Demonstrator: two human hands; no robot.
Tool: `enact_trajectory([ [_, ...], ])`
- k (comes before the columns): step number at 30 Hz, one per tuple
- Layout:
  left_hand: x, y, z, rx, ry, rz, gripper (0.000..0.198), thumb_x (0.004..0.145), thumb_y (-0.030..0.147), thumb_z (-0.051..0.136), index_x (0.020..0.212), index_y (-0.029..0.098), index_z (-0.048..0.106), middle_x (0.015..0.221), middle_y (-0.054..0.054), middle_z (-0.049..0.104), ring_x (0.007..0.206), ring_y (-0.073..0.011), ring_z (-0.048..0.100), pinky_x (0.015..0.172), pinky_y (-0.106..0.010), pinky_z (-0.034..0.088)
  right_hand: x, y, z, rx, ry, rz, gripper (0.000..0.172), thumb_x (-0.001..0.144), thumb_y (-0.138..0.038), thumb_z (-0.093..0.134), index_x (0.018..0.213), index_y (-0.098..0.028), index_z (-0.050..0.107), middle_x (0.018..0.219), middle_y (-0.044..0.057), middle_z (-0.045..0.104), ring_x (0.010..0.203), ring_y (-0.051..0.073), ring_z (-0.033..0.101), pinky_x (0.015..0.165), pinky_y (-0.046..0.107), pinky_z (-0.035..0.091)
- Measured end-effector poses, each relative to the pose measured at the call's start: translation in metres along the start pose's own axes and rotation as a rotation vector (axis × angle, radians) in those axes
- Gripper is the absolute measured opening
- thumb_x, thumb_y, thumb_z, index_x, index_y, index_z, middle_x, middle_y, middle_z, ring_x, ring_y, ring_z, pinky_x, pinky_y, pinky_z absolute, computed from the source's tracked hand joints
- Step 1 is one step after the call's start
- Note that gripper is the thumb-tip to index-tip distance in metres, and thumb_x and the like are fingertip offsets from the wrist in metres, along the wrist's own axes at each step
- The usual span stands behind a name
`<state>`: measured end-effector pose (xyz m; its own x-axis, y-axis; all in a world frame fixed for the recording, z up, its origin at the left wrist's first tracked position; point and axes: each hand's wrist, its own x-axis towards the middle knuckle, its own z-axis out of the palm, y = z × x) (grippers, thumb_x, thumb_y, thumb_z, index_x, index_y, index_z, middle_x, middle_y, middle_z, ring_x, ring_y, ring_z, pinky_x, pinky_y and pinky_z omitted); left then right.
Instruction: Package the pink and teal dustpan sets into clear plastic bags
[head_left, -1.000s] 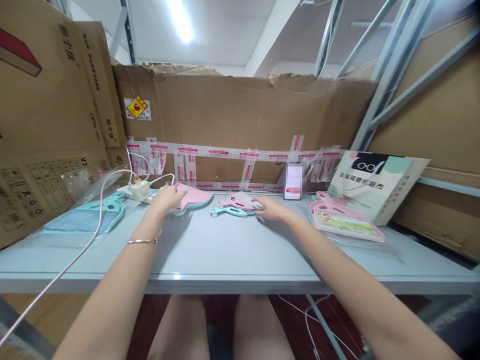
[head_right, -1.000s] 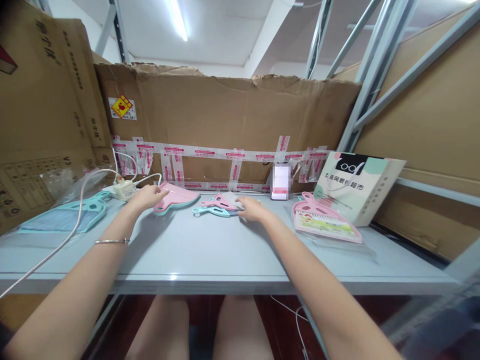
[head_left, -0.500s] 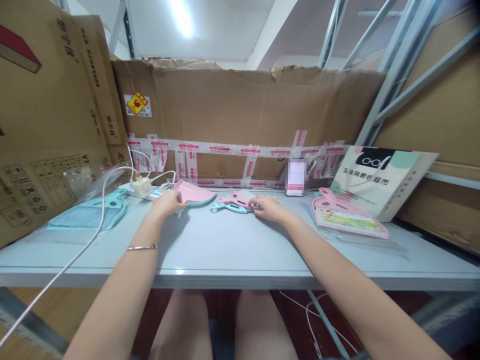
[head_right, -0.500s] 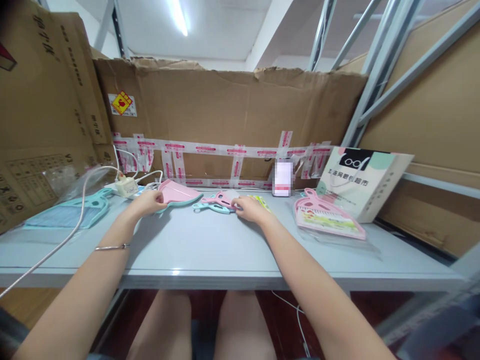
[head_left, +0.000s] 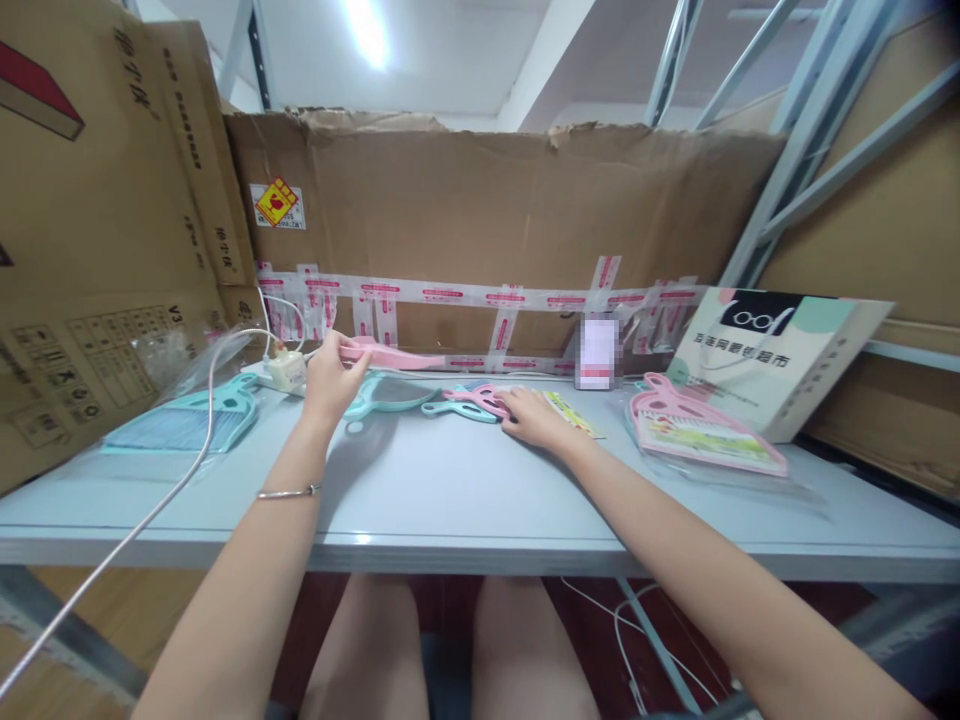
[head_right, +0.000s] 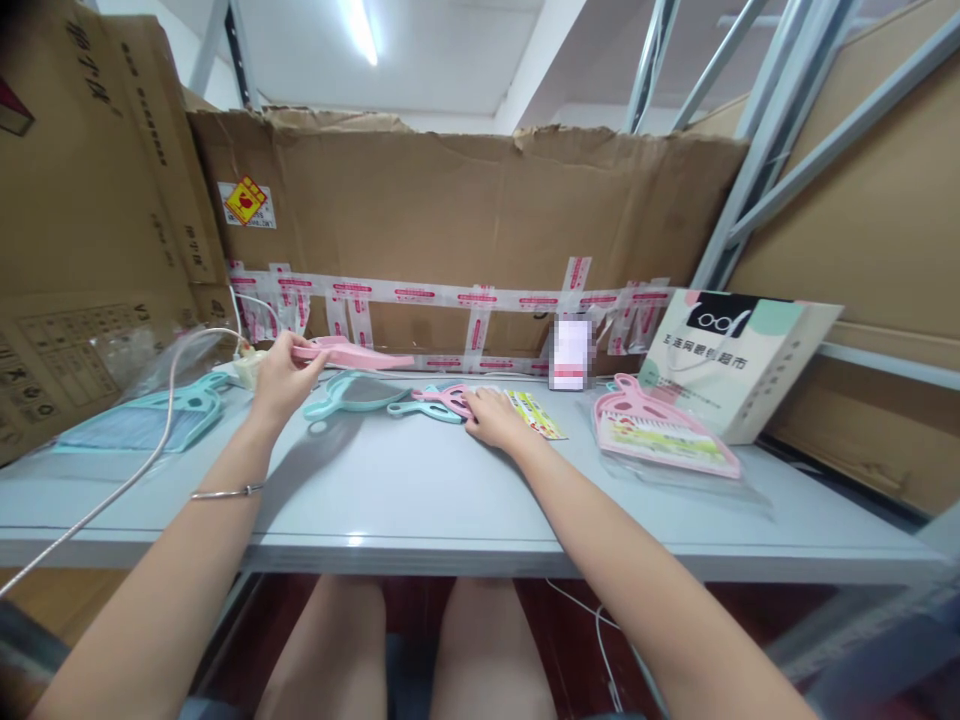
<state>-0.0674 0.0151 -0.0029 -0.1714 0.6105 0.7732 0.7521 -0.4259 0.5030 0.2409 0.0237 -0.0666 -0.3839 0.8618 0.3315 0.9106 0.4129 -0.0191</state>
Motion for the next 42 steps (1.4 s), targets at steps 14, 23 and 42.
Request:
enact_trajectory([
  [14,0.008,0.009,-0.004,-1.176,0.265,-0.135,0.037,0.067,0.029,0.073,0.095,0.025,0.05,0.092,0.0,0.061,0.081,-0.014,0.06,0.071,-0.027,0.05,0.004,-0.009,-0.032,0.229,0.639,0.134,0.037,0.089,-0.026,0.037,0.116,-0.013,0.058,0.073,0.003,0.047,0.067,0.016,0.048,0.064,0.027,0.04],
  [23,0.006,0.064,0.035,-1.526,-0.142,-0.321,0.024,0.071,0.039,0.069,0.082,0.02,0.061,0.082,0.0,0.065,0.067,-0.0102,0.059,0.067,-0.024,0.048,0.011,-0.077,-0.09,0.262,0.956,-0.17,0.04,0.086,-0.021,0.043,0.124,-0.019,0.054,0.073,0.003,0.052,0.068,0.016,0.05,0.065,0.029,0.043],
  [42,-0.01,0.068,0.074,-1.577,-0.323,-0.648,0.04,0.073,0.05,0.061,0.092,0.014,0.06,0.077,-0.005,0.065,0.071,-0.0147,0.062,0.071,-0.027,0.047,0.007,-0.129,-0.049,0.181,0.327,-0.201,0.048,0.087,-0.02,0.036,0.132,-0.005,0.039,0.1,0.017,0.065,0.087,0.026,0.059,0.076,0.035,0.042],
])
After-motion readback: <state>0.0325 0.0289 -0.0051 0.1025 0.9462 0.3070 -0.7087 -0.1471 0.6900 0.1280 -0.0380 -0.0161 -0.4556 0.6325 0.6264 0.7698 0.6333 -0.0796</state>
